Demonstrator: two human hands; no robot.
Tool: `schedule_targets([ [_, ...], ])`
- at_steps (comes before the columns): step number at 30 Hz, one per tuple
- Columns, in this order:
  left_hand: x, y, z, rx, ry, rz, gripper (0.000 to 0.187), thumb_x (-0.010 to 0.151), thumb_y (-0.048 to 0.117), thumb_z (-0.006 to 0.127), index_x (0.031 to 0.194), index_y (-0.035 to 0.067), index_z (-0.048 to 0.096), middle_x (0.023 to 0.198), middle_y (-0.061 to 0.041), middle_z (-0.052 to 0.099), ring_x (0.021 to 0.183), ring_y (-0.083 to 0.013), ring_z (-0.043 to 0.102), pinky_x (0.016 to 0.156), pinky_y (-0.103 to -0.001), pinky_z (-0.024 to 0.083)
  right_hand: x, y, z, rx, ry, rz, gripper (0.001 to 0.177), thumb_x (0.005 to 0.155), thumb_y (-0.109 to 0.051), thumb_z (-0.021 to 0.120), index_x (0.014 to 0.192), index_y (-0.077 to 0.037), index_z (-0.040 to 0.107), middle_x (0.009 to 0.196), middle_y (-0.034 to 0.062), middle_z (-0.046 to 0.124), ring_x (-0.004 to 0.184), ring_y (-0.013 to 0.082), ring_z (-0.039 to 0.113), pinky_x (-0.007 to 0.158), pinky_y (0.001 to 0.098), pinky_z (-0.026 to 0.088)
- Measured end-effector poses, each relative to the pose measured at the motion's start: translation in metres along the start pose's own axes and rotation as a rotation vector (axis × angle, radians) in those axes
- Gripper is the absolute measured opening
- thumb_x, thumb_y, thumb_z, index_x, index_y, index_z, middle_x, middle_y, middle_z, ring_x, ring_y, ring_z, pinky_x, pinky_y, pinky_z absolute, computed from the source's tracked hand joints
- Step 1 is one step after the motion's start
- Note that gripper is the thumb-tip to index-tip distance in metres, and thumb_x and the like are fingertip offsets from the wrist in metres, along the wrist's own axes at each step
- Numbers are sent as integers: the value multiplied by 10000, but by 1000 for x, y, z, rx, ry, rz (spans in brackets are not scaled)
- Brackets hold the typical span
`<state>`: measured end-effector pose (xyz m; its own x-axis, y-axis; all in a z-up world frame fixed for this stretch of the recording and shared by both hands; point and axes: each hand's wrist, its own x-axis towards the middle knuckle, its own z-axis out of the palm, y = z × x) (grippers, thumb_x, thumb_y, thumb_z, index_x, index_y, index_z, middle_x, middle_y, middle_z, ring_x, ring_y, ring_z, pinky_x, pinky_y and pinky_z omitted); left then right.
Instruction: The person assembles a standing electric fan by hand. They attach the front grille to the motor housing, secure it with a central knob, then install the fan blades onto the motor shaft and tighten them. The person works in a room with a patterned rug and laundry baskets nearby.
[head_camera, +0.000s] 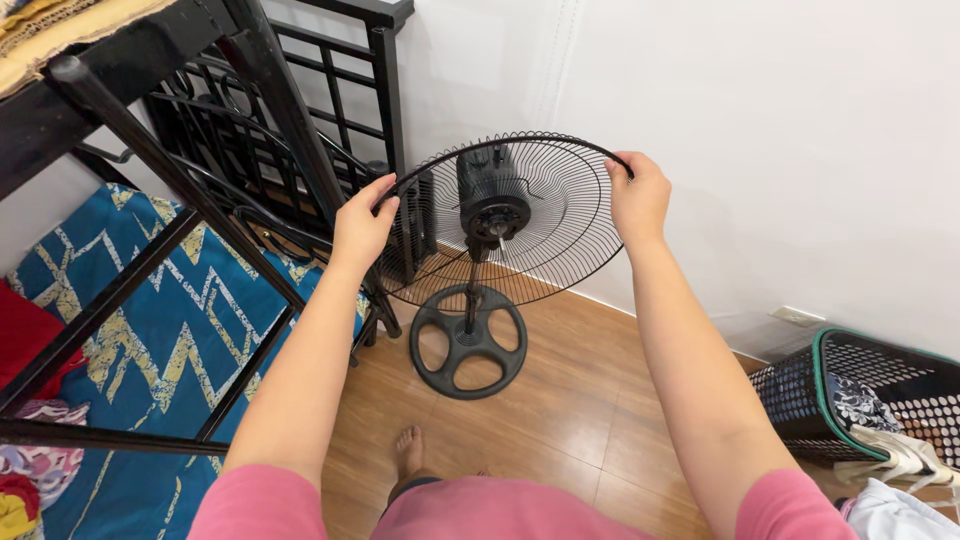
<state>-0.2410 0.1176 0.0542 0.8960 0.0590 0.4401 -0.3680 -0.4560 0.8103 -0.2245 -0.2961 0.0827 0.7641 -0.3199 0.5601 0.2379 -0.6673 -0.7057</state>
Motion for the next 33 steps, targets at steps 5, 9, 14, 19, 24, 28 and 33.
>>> schedule_targets([
  [5, -5, 19, -3, 79, -12, -164, 379, 1055, 172, 650, 1432, 145, 679, 1222, -129, 785, 1042, -238, 739, 946, -339, 563, -5, -5, 0, 8, 18, -81, 169, 1054, -187, 743, 1107, -28, 761, 1041, 143, 786, 926, 274, 737, 821, 388, 561],
  [9, -7, 20, -5, 143, 22, -75, 360, 1075, 193, 622, 1429, 158, 676, 1180, -137, 784, 936, -226, 744, 887, -351, 571, -14, -9, 0, -64, 39, -117, 157, 1065, -176, 739, 1096, -24, 765, 1036, 160, 774, 911, 304, 720, 802, 406, 554],
  [14, -8, 9, 2, 174, 43, -44, 341, 1090, 195, 625, 1421, 148, 689, 1199, -171, 771, 1030, -288, 743, 932, -375, 570, -17, -10, 0, -48, 87, -107, 155, 1055, -174, 742, 1093, -26, 769, 1013, 157, 779, 891, 307, 732, 803, 408, 565],
  [19, -6, -1, 1, 94, 43, -11, 371, 1062, 196, 650, 1428, 136, 668, 1298, -170, 753, 1181, -298, 736, 1001, -371, 562, -14, -3, 3, -57, 69, -131, 171, 1068, -184, 742, 1102, -17, 759, 1022, 162, 778, 910, 321, 736, 807, 416, 565],
  [24, -9, 0, -11, 50, 44, 15, 417, 1015, 194, 690, 1422, 109, 655, 1343, -172, 743, 1210, -303, 735, 1013, -368, 559, -8, 5, 17, -59, 94, -172, 161, 1075, -171, 741, 1106, -14, 757, 1036, 171, 783, 938, 336, 738, 829, 427, 567],
  [28, -25, 10, -14, 148, -26, -11, 418, 1029, 227, 700, 1435, 135, 668, 1343, -179, 739, 1222, -318, 726, 1028, -379, 558, 21, 7, 22, -73, 44, -115, 150, 1050, -153, 744, 1124, -26, 773, 994, 181, 778, 901, 336, 738, 828, 423, 566],
  [33, -32, 20, -17, 174, -60, 20, 449, 1010, 243, 706, 1438, 118, 649, 1333, -184, 733, 1214, -356, 708, 1009, -411, 550, 35, 0, 31, -82, 12, -61, 151, 1026, -137, 732, 1123, -32, 779, 968, 177, 782, 872, 327, 738, 807, 422, 559],
])
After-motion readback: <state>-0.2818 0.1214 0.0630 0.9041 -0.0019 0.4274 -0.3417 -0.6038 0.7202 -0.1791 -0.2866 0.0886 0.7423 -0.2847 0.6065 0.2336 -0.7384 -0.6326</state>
